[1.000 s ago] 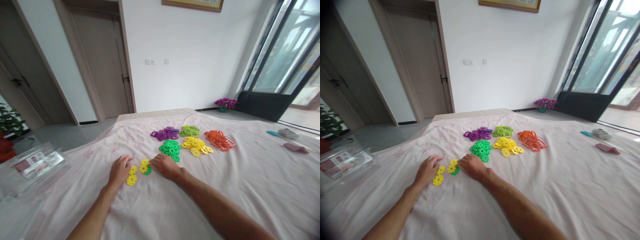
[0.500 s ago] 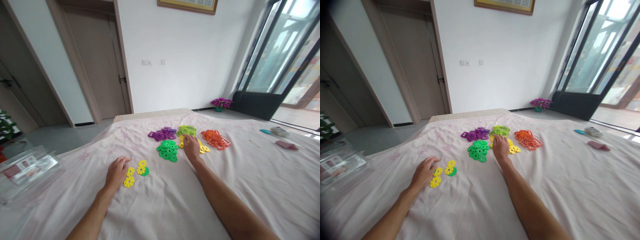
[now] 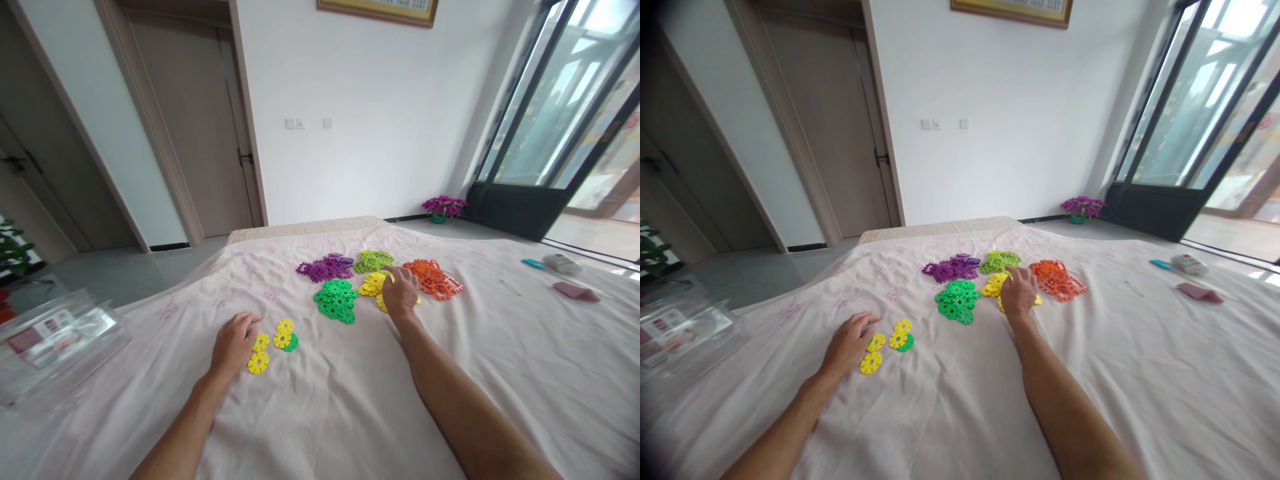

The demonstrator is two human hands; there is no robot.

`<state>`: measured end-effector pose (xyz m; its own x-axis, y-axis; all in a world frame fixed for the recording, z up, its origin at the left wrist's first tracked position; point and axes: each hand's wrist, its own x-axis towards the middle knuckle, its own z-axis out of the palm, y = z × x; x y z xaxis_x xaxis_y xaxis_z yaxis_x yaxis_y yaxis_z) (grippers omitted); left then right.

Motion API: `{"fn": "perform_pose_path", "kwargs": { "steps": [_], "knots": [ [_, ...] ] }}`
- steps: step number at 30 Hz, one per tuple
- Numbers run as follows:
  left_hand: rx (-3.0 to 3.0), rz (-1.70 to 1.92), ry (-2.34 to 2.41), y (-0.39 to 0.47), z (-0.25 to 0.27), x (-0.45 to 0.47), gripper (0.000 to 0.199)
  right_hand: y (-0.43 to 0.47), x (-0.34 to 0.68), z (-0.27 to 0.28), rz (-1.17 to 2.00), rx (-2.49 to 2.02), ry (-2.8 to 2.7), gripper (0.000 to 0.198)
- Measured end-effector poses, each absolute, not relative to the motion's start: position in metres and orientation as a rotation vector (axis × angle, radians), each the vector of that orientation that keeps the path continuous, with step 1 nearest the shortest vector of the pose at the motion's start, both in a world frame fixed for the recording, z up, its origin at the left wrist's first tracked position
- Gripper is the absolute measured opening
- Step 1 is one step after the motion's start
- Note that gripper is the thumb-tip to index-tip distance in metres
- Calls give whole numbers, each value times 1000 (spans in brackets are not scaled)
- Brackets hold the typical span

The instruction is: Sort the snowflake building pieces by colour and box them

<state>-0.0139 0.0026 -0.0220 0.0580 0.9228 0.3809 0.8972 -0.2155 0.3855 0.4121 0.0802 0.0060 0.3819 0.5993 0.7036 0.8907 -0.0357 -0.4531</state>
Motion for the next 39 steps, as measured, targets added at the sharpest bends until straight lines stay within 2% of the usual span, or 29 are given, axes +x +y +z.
{"fn": "perform_pose_path", "kwargs": {
  "steps": [9, 14, 20, 28, 32, 35, 39],
  "knots": [
    [2217, 868, 1936, 1, -20, -12, 31, 41, 309, 20, -83, -1024, -2234, 30],
    [2221, 871, 1936, 0, -17, -11, 30, 12, 263, 18, 79, -793, -2519, 35],
    [2245, 892, 1934, 1, -17, -11, 30, 2, 248, 12, 122, -698, -2668, 44],
    [2237, 888, 1934, 1, -19, -11, 30, 3, 242, 13, 33, -560, -2699, 23],
    [2248, 885, 1931, 1, -19, -12, 31, -1, 240, 17, -28, -541, -2747, 22],
    [2255, 887, 1927, 1, -19, -12, 31, -2, 238, 16, -12, -579, -2737, 31],
    [2247, 873, 1937, 1, -19, -12, 32, -3, 234, 13, -45, -526, -2753, 25]
  ]
}}
